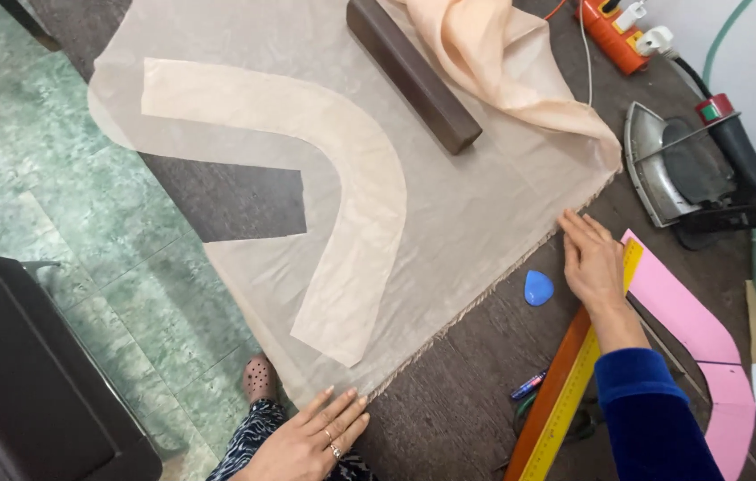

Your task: The person smooths a large piece of peach-colored fabric on a table, aligns a curved paper pattern on top, and uses a wooden rolling pin to press the pattern into place. The person repeatedly adjusts the fabric and pattern to ensure proper alignment.

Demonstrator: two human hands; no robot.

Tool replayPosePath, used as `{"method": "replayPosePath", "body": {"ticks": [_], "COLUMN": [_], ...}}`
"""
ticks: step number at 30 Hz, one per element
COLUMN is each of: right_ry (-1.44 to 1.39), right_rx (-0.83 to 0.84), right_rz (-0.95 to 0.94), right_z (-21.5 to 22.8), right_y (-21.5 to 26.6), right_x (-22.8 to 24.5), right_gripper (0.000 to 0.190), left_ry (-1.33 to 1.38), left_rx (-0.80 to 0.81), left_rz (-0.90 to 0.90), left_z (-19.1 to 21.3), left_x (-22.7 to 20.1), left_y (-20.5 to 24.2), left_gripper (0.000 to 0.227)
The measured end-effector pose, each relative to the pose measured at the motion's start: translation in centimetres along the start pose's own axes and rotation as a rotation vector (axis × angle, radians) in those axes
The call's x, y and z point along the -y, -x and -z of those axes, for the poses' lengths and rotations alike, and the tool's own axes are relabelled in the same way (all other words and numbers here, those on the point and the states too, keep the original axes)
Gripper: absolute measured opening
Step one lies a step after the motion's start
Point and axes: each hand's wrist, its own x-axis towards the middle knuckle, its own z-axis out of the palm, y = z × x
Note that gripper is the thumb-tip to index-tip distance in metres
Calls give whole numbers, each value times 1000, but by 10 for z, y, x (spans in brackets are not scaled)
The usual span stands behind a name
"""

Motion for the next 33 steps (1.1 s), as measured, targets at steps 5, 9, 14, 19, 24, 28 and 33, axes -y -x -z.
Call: {"method": "replayPosePath", "body": {"ticks": [5,9,14,19,24,28,33], "right_ry": [2,4,-93,-183,-216,-183,-152], "right_rx": [42,31,-24,-87,-154,-200,-125], "right_rz": [-86,-88,-99,-183,-312,-381,-712], "right_z": [0,1,-3,14,21,8,-7], "right_y": [1,-1,1,-8,-20,-26,-22], "right_x": [10,8,-1,16,45,63,115], "right_gripper": [37,36,36,38,41,42,64], "left_ry": [12,161,-75,-141,125,169,15], "left_rx": [6,33,-37,-122,-98,-167,-111], "left_rz": [25,47,63,166,421,522,630], "left_z": [-3,3,-6,-9,44,106,148], "left_x": [-1,-1,2,49,150,251,377], "left_y": [4,1,5,2,-1,8,39], "left_gripper": [47,47,58,64,71,66,64]}}
